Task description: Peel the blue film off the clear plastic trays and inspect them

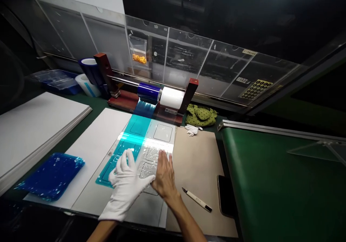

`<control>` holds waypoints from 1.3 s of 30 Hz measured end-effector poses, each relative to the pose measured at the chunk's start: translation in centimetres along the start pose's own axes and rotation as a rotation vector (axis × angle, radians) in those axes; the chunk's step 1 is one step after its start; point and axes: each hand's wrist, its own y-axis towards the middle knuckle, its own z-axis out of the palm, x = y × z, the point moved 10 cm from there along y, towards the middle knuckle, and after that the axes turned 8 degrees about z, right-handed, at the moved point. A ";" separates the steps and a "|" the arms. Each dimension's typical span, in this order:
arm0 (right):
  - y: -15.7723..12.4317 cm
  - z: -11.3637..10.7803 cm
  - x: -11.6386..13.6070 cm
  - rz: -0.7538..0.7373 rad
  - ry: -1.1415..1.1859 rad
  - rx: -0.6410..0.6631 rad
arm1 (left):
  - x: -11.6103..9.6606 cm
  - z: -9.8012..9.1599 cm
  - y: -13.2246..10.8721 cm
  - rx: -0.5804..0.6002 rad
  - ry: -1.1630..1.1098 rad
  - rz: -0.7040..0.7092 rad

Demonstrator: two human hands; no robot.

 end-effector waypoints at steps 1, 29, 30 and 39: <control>1.3 0.3 -1.6 -0.009 -0.020 0.004 | 0.6 0.1 0.0 -0.010 0.010 -0.021; 13.9 6.0 -11.9 -0.141 -0.164 0.044 | 5.9 7.7 -4.3 0.199 0.094 -0.320; 13.9 6.1 -11.9 -0.142 -0.169 0.045 | 6.0 7.8 -4.3 0.214 0.090 -0.326; 13.8 6.0 -12.3 -0.119 -0.150 0.069 | 6.0 8.8 -4.5 0.267 0.054 -0.337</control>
